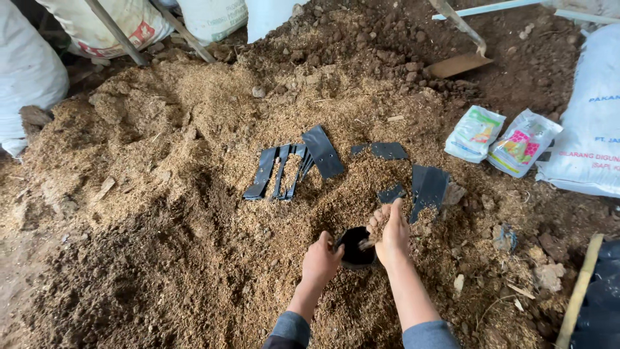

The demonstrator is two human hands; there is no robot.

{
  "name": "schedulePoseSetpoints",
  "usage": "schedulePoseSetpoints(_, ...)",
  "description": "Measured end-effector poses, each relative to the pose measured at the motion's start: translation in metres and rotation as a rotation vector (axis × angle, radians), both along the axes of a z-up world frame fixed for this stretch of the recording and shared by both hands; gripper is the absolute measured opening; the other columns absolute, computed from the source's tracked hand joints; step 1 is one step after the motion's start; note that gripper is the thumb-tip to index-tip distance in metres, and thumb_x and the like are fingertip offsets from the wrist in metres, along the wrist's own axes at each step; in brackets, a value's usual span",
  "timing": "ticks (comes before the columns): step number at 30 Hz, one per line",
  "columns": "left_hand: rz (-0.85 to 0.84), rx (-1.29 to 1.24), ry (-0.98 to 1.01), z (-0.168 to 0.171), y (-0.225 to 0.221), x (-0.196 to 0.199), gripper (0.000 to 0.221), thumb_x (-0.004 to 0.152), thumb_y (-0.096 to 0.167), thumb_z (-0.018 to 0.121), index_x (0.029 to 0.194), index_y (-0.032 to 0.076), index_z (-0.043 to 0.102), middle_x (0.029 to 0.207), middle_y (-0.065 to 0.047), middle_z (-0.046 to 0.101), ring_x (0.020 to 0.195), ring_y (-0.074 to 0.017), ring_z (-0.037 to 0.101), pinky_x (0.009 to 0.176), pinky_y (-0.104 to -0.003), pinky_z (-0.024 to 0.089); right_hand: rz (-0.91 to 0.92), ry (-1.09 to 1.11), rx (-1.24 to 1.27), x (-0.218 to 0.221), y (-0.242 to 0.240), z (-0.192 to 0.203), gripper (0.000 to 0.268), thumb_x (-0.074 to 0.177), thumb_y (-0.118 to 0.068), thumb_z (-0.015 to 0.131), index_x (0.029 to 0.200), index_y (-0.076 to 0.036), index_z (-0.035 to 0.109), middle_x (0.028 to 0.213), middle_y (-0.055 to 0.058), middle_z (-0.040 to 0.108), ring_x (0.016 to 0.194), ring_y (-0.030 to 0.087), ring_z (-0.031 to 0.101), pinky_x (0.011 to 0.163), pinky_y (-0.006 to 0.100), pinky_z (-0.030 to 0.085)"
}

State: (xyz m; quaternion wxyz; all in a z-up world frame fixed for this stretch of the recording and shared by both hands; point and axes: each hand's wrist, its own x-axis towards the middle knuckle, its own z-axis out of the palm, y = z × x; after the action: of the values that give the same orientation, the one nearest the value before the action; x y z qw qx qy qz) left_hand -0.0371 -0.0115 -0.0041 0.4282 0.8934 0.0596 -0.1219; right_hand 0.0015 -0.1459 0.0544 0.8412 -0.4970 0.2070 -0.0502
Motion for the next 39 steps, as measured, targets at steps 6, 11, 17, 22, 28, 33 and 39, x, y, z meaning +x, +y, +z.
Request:
schedulePoseSetpoints(6, 0.007, -0.099, -0.014, -0.005, -0.002, 0.007, 0.024, 0.086, 0.027, 0.057, 0.099, 0.007, 0.057, 0.086, -0.015, 0.066, 0.083, -0.0332, 0.065, 0.072, -0.045, 0.052, 0.066, -0.101, -0.122, 0.003, 0.007, -0.026, 0.039, 0.099, -0.042, 0.033, 0.073, -0.014, 0.041, 0.063, 0.0, 0.044, 0.055, 0.011, 0.049, 0.046, 0.021, 0.039)
schedulePoseSetpoints(11, 0.029, -0.105, -0.045, -0.019, -0.002, 0.012, 0.019, 0.084, 0.025, 0.059, 0.095, 0.01, 0.061, 0.08, -0.011, 0.066, 0.081, -0.0328, 0.064, 0.069, -0.044, 0.051, -0.02, -0.188, -0.199, 0.005, 0.011, -0.044, 0.037, 0.1, -0.032, 0.039, 0.071, -0.01, 0.041, 0.063, 0.006, 0.047, 0.055, 0.015, 0.051, 0.049, 0.025, 0.042)
schedulePoseSetpoints(17, 0.03, -0.152, -0.114, -0.015, -0.002, 0.009, 0.016, 0.082, 0.021, 0.06, 0.094, 0.009, 0.062, 0.077, -0.012, 0.065, 0.079, -0.0331, 0.064, 0.067, -0.044, 0.051, -0.047, -0.236, -0.157, 0.002, 0.01, -0.046, 0.042, 0.1, -0.038, 0.035, 0.067, -0.013, 0.039, 0.062, 0.003, 0.044, 0.054, 0.012, 0.049, 0.049, 0.022, 0.041)
schedulePoseSetpoints(22, 0.008, -0.162, -0.116, -0.001, 0.001, 0.006, 0.016, 0.083, 0.019, 0.06, 0.095, 0.009, 0.06, 0.078, -0.012, 0.064, 0.08, -0.0327, 0.064, 0.067, -0.044, 0.051, -0.033, -0.3, -0.2, 0.007, 0.002, -0.058, 0.04, 0.101, -0.038, 0.031, 0.069, -0.015, 0.036, 0.066, -0.001, 0.041, 0.057, 0.009, 0.047, 0.05, 0.02, 0.039)
schedulePoseSetpoints(28, -0.014, -0.136, -0.123, -0.01, 0.0, 0.007, 0.015, 0.083, 0.018, 0.06, 0.095, 0.009, 0.059, 0.079, -0.012, 0.063, 0.08, -0.0318, 0.064, 0.067, -0.044, 0.052, -0.041, -0.29, -0.275, 0.002, 0.01, -0.05, 0.036, 0.101, -0.028, 0.035, 0.07, -0.01, 0.039, 0.066, 0.004, 0.043, 0.053, 0.013, 0.047, 0.049, 0.025, 0.041)
schedulePoseSetpoints(33, 0.0, -0.173, -0.222, -0.014, 0.001, 0.007, 0.007, 0.079, 0.014, 0.062, 0.085, 0.011, 0.058, 0.075, -0.004, 0.067, 0.06, -0.0153, 0.061, 0.047, -0.028, 0.048, 0.035, -0.323, -0.189, 0.009, 0.001, -0.071, 0.041, 0.099, -0.036, 0.034, 0.068, -0.011, 0.043, 0.056, -0.002, 0.042, 0.047, 0.009, 0.035, 0.047, 0.021, 0.032)
schedulePoseSetpoints(39, -0.009, -0.199, -0.2, -0.013, -0.001, 0.007, 0.006, 0.079, 0.01, 0.063, 0.081, 0.01, 0.058, 0.071, -0.003, 0.065, 0.056, -0.0116, 0.056, 0.047, -0.025, 0.047, 0.085, -0.36, -0.094, 0.007, 0.0, -0.062, 0.036, 0.098, -0.034, 0.034, 0.069, -0.013, 0.041, 0.064, 0.001, 0.044, 0.057, 0.014, 0.039, 0.057, 0.026, 0.038)
